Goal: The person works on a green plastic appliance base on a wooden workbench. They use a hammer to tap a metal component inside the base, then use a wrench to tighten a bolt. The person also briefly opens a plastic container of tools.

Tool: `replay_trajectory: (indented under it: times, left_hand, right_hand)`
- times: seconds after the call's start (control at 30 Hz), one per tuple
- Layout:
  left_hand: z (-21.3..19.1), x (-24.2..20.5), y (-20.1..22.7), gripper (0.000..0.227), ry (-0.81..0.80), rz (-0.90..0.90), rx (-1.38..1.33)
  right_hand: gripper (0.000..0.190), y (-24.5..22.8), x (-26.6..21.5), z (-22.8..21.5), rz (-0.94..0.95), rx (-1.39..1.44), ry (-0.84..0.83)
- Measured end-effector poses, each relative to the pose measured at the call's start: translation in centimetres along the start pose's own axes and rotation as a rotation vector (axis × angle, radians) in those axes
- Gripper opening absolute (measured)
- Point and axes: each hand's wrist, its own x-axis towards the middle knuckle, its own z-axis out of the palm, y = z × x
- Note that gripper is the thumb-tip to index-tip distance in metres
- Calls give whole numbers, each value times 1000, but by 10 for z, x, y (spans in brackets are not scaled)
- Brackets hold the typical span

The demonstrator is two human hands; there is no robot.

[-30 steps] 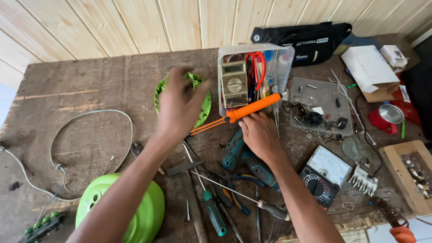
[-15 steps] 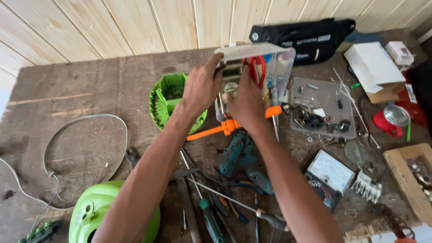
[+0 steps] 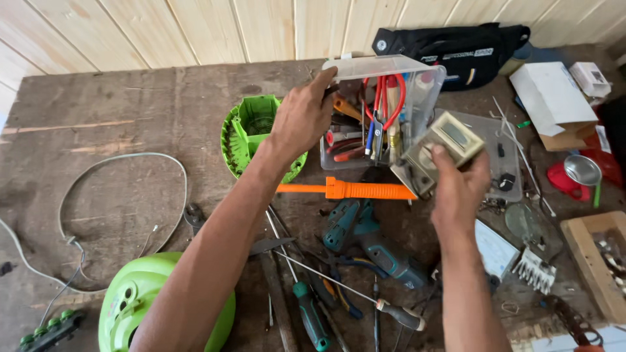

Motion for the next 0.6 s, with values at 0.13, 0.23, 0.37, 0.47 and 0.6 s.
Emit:
replay_trajectory:
  times: [0.13,0.23,0.37,0.47,0.6]
  left_hand:
    - [-4,-3,-1,46,-1,7,-4]
    - [-9,-3,-2,45,25,142,-45]
    - [-9,-4,-1,43,23,128,-18]
    - [-6,-2,-7,44,35,165,-18]
    - [-14,-7,4,43,28,141,-9]
  right_hand:
    - [88,11,8,-17,229,-135,-56]
    - [53,31,16,-22,493,-234,-43]
    - [79,37,13,-19,81,-748,-100]
    - [44,23,14,9,-404,-718,-112]
    - [41,22,25,68,-464,-585,-533]
